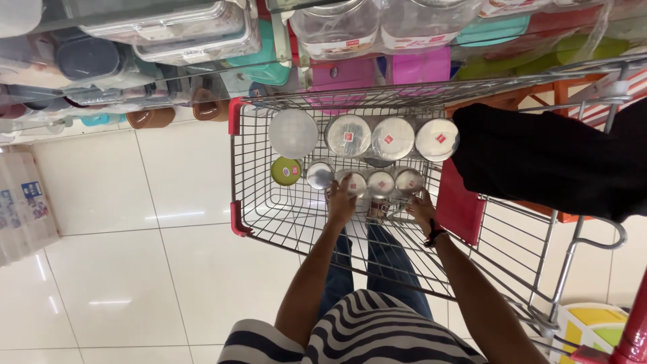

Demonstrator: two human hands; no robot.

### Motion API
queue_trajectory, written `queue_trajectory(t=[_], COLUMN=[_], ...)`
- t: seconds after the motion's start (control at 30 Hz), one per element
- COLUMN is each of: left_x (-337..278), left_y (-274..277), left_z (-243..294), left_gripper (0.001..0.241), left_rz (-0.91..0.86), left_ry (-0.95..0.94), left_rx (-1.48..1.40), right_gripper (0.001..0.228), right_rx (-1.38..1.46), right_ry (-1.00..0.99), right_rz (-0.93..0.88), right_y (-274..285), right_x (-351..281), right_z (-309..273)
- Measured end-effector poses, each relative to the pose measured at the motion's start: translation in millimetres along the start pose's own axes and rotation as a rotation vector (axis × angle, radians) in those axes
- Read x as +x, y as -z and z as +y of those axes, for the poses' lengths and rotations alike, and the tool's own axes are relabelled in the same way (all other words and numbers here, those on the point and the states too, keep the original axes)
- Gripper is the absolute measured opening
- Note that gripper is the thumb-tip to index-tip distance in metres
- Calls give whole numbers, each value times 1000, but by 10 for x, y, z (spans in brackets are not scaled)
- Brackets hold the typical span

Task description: Selecting various glass and plastic jars from store shelves and placing them into a shopping cart.

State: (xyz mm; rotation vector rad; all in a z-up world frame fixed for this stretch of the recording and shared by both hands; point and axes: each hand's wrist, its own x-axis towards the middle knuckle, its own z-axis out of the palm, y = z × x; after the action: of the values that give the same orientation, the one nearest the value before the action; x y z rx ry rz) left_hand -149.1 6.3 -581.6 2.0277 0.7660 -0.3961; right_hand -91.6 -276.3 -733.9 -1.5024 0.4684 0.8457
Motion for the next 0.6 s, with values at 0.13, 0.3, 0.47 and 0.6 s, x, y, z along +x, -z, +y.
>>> queue_trajectory(t=[0.13, 0.3, 0.47, 0.6], left_x=[10, -192, -663, -982], left_y=[-7, 261, 933, 1457], left_z=[-208, -84, 747, 1508], left_gripper=[70, 46, 39, 45], left_rz=[82, 107, 217, 263], left_ry=[-70, -297, -475, -529], left_rx=[8, 131, 59, -107], right_gripper=[68, 61, 43, 32], right_rx=[-104, -409, -634, -650], right_ry=[-52, -123, 503, 1050], right_rz=[23, 72, 52, 75], right_y=[-125, -513, -878, -1238], right_x=[-171, -805, -1615, -2378], right_z=[-212, -935, -1797, -2787])
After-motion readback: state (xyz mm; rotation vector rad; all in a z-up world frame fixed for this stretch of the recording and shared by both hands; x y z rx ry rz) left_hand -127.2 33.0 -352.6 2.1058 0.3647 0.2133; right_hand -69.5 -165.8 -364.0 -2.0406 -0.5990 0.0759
